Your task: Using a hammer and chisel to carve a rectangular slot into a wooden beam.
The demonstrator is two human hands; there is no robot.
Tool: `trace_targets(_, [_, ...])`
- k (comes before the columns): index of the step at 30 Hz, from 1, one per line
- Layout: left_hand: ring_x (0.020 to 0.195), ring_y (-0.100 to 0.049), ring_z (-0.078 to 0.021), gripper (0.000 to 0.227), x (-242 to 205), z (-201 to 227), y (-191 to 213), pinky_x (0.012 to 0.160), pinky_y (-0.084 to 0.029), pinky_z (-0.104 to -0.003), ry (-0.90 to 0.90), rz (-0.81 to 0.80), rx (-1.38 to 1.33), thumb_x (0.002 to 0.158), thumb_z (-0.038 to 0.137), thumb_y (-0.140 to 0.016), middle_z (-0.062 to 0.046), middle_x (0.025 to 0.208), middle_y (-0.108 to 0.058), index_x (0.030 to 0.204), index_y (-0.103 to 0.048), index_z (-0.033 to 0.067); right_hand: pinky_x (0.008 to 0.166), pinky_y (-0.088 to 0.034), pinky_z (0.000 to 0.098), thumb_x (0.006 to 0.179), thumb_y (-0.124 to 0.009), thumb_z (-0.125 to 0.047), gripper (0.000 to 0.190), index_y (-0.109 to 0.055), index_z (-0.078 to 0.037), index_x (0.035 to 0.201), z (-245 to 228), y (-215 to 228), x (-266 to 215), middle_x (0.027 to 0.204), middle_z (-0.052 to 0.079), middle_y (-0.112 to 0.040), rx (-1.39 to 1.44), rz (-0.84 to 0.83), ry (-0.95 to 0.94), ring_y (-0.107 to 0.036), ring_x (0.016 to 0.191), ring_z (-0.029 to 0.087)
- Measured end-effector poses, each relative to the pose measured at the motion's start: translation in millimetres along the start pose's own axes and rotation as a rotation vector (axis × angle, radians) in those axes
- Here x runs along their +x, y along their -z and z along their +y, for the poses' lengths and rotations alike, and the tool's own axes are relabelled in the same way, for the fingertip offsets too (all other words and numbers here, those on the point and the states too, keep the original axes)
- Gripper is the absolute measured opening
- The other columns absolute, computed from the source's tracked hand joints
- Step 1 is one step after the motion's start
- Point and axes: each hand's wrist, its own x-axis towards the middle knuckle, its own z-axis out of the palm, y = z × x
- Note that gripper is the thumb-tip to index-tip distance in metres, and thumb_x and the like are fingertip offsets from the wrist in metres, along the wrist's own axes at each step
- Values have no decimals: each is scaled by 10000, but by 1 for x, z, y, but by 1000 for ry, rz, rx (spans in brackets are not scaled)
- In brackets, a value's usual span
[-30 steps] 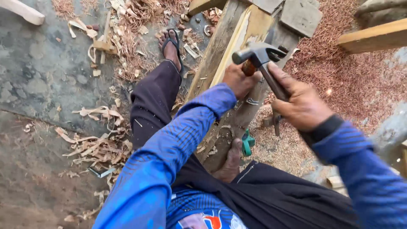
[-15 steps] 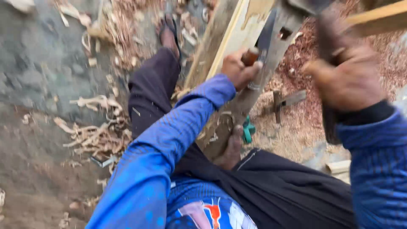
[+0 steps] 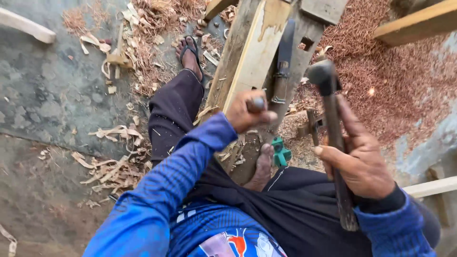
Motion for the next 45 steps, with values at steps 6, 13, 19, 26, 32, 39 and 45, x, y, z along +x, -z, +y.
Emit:
trace_targets(6, [605, -468, -99, 331, 19, 122, -16, 553, -355, -311, 231, -298, -176, 806, 271, -873, 30, 688, -510, 809, -591, 98, 437, -504, 289, 850, -609, 89, 988, -260, -232, 1717, -26, -14, -37, 780, 23, -576, 253, 197, 199, -560, 540, 117])
trace_targets(13, [882, -690, -411, 456, 9, 101, 0, 720, -543, -527, 16, -510, 1254, 765, 457, -850, -159, 921, -711, 1037, -659, 145, 486, -523, 291, 943, -630, 54, 735, -368, -125, 1607, -33, -16, -47, 808, 45, -596, 434, 207, 426, -591, 592, 130])
trace_targets(19, [942, -685, -395, 548, -12, 6, 48, 734, -548, -524, 142, -413, 1365, 646, 449, -865, -164, 974, -719, 1035, -641, 135, 448, -519, 274, 914, -701, -16, 542, -505, -24, 1420, -45, -22, -58, 792, 28, -601, 604, 131, 373, -594, 559, 103])
trace_targets(26, [705, -632, -228, 329, 10, 50, 7, 612, -521, -375, -185, 140, 895, 956, 351, -826, -74, 771, -658, 892, -639, 88, 434, -495, 280, 956, -711, -112, 277, -563, -26, 1174, -25, -26, -57, 764, 38, -586, 497, 178, 359, -564, 536, 104])
trace_targets(32, [632, -561, -41, 247, 9, 34, -12, 567, -495, -239, -203, 185, 324, 919, 205, -828, 43, 698, -627, 810, -652, 70, 486, -495, 262, 917, -726, -53, 222, -566, -40, 1069, -7, -29, -50, 782, 25, -595, 307, 222, 450, -580, 560, 103])
trace_targets(39, [632, -567, -40, 231, 6, 17, -7, 562, -484, -237, -265, 253, 144, 925, 183, -815, 30, 724, -649, 824, -641, 71, 520, -498, 246, 884, -728, -8, 252, -557, -47, 1065, 0, -37, -49, 800, 15, -610, 223, 230, 452, -589, 589, 88])
trace_targets(45, [560, -521, -57, 240, -9, 25, -11, 494, -416, -241, -198, 252, 17, 917, 162, -809, 24, 675, -600, 818, -608, 77, 504, -481, 239, 963, -719, -167, 410, -530, -52, 1308, 3, -44, -52, 813, 18, -613, 140, 263, 479, -570, 583, 75])
